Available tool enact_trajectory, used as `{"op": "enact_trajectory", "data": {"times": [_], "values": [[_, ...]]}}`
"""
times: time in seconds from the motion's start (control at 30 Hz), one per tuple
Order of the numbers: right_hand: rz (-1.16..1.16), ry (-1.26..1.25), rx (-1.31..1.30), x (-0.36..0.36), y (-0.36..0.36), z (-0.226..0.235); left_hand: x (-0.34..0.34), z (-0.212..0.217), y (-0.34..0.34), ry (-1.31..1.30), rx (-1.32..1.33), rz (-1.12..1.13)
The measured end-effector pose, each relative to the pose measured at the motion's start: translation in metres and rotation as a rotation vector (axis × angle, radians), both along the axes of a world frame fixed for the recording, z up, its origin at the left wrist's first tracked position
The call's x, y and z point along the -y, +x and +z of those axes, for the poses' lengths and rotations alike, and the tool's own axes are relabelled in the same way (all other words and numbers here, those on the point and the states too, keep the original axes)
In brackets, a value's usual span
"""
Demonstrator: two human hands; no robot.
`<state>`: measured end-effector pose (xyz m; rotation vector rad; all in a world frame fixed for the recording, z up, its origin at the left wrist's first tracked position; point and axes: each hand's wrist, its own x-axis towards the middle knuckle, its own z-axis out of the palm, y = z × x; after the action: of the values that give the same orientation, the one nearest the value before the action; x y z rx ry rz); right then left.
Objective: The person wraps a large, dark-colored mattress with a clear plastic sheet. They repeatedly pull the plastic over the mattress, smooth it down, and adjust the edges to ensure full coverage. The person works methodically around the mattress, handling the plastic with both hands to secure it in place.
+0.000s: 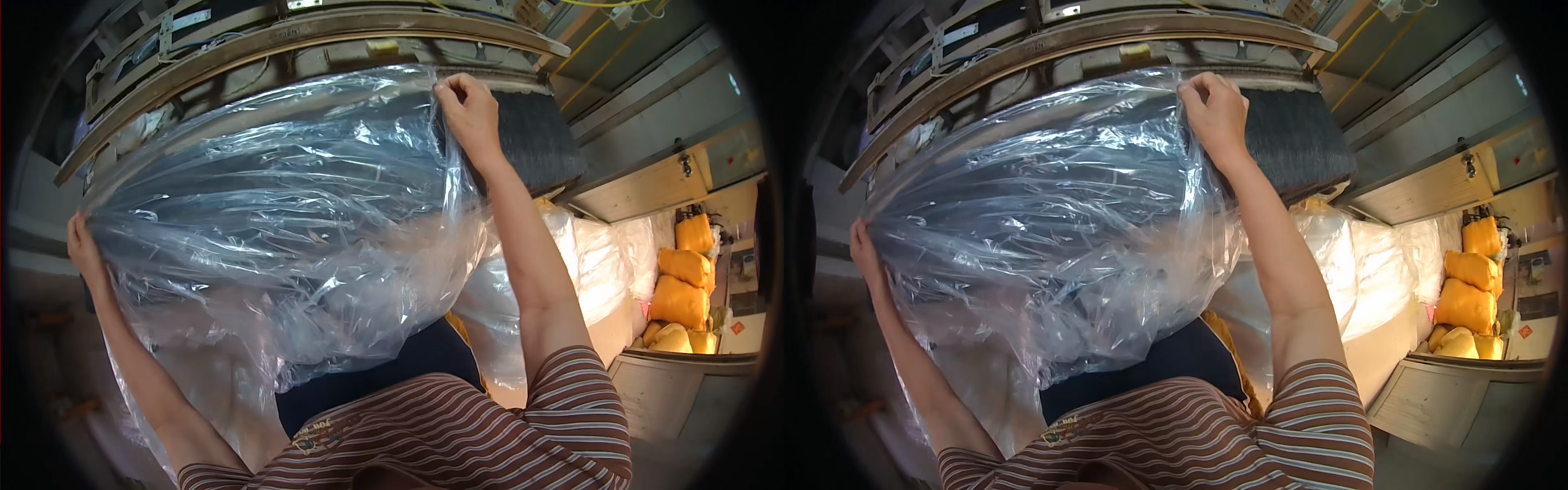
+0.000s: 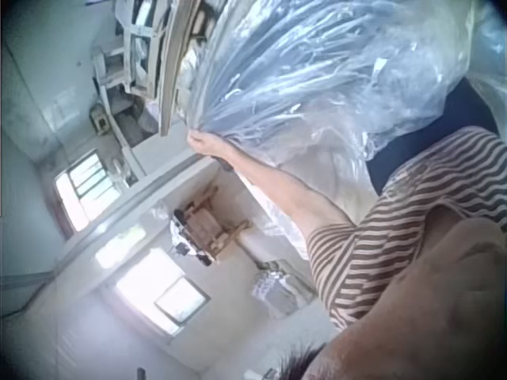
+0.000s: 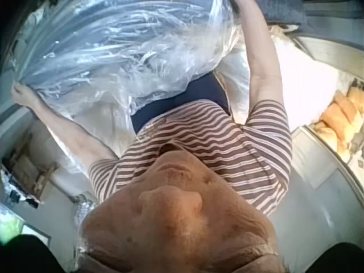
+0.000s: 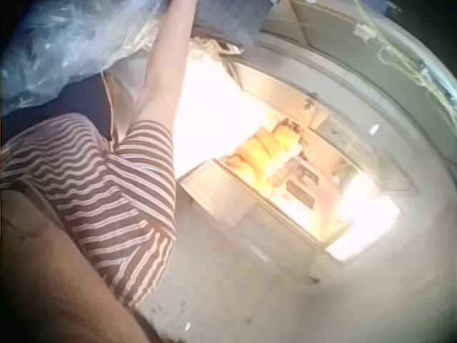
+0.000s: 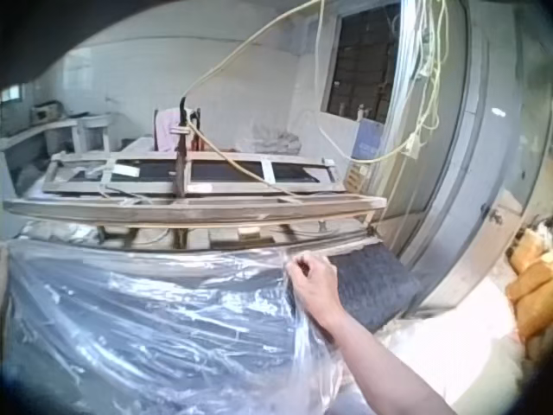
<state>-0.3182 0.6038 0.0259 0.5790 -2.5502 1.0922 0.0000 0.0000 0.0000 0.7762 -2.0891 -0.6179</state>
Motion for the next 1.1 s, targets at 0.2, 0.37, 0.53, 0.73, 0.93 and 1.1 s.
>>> {"op": "enact_trajectory", "data": {"times": [0.2, 0.37, 0.53, 0.73, 0.93, 1.1], "values": [[0.448, -0.468, 0.561, -0.016, 0.099, 0.038, -0.016, 0.028, 0.111, -0.142, 0.325, 0.14], [0.609, -0.364, 0.603, -0.035, 0.149, 0.052, -0.149, 0.065, 0.041, -0.556, 0.242, -0.067], [0.655, -0.46, 0.714, -0.052, 0.19, 0.058, -0.402, 0.115, -0.041, -0.207, 0.027, -0.836], [0.728, -0.654, 0.826, -0.048, 0.224, 0.049, -0.46, 0.108, -0.046, 0.129, 0.25, -1.08], [0.718, -0.699, 0.752, -0.035, 0.245, 0.04, -0.46, 0.084, -0.019, 0.286, 0.009, -1.053], [0.889, -0.66, 0.807, -0.028, 0.255, 0.026, -0.453, 0.073, 0.002, 0.172, -0.082, -0.923]]}}
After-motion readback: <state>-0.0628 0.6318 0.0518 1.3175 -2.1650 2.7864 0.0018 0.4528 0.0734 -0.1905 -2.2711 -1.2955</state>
